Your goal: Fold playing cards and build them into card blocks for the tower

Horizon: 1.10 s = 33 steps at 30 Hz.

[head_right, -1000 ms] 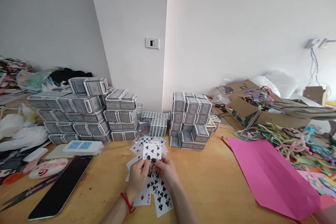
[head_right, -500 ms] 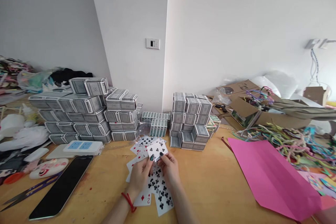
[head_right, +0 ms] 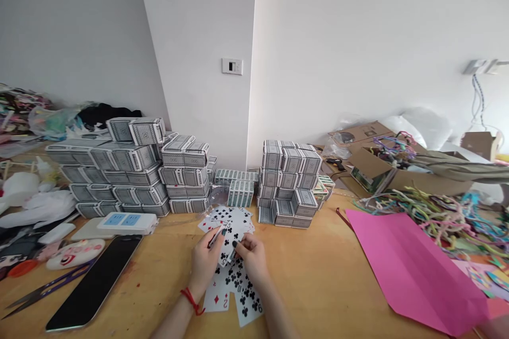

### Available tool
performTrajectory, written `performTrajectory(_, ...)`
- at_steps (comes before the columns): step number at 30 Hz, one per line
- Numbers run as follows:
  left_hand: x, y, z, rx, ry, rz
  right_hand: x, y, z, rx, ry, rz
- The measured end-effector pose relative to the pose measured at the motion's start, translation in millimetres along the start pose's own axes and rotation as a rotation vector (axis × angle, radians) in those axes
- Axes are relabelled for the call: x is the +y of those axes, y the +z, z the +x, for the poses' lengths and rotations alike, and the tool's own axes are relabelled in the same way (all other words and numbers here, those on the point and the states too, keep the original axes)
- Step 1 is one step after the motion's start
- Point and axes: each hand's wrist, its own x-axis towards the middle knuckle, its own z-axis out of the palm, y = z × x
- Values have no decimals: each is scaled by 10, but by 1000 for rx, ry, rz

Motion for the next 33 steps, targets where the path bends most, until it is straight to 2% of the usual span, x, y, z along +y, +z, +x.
performTrajectory(4, -12, -4, 18, 33, 10, 1, 64, -3, 12, -11, -13, -55)
performTrajectory(11, -86, 6, 24, 15, 2, 83, 137, 17, 8, 42, -52, -124)
performTrajectory(17, -101, 23, 10, -56, 32, 121, 80, 33, -55, 191, -219, -332)
performTrajectory(24, -62, 21, 0, -45, 78, 184, 82, 27, -103, 190, -312, -485)
performTrajectory(27, -51, 14, -10, -24, 96, 211, 110, 31, -115, 191, -402, -602)
performTrajectory(33, -39, 12, -34, 7, 159, 229, 100, 65, -143, 214, -748, -878)
